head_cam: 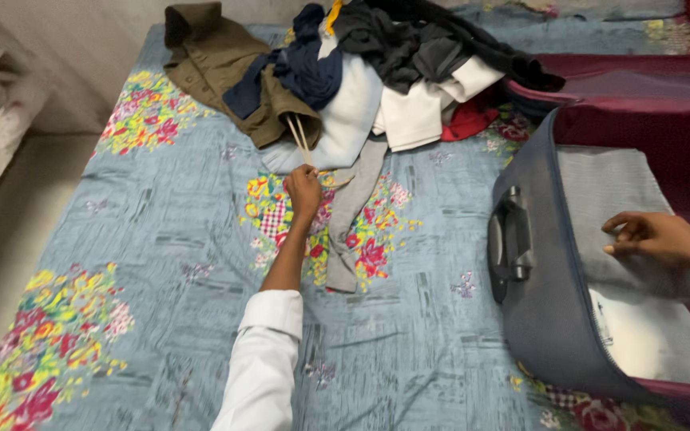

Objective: The person folds a pair of cargo pants on a bed by laying them flat, folding the legs over, and smoothing the fabric.

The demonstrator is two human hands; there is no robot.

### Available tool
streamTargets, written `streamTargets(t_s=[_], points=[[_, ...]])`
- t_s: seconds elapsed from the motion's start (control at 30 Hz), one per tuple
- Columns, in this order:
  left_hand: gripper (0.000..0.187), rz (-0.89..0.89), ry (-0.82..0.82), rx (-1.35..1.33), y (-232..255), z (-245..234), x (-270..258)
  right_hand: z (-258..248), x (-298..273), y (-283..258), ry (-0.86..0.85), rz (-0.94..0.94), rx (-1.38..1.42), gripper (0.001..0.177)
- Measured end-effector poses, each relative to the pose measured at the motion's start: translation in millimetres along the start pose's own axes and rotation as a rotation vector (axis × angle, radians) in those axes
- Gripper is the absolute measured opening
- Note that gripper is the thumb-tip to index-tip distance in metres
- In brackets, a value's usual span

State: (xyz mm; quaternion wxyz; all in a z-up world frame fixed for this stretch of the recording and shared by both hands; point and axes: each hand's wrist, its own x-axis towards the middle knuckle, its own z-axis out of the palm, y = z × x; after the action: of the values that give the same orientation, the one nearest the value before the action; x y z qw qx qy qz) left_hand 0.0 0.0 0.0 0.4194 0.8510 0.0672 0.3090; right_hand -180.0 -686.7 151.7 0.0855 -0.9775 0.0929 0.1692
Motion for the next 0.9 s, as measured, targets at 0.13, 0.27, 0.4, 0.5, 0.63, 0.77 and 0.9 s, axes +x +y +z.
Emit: streamTargets(t_s=[0.13, 0.27, 0.4, 0.5, 0.63, 0.77, 0.9], points=[[0.017, 0.096, 0.056, -0.117, -4, -38, -38, 3, 5, -4, -0.011, 0.019, -0.159, 0.059], [0.019, -0.057, -0.132, -0.135, 18, -91, -102, 3, 10, -3, -0.037, 0.026, -0.027, 0.053], [0.025, -0.098, -0.240, -0.156, 44, -121, -181, -22, -25, -17, 0.258, -0.089, 0.151, 0.047], [0.020, -0.270, -0.342, -0.335, 66, -140, -231, -38, -103, -77, 0.634, -0.189, 0.260, 0.042], [0.015, -0.267, -0.450, -0.440, 109, -157, -280, -9, -232, -198, 0.939, -0.418, 0.425, 0.034], [0.018, -0.252, -0.628, -0.558, 168, -167, -331, 68, -245, -316, 0.611, -0.558, 0.555, 0.028], [0.016, -0.251, -0.852, -0.613, 198, -183, -366, 144, -193, -380, 0.152, -0.686, 0.531, 0.071]])
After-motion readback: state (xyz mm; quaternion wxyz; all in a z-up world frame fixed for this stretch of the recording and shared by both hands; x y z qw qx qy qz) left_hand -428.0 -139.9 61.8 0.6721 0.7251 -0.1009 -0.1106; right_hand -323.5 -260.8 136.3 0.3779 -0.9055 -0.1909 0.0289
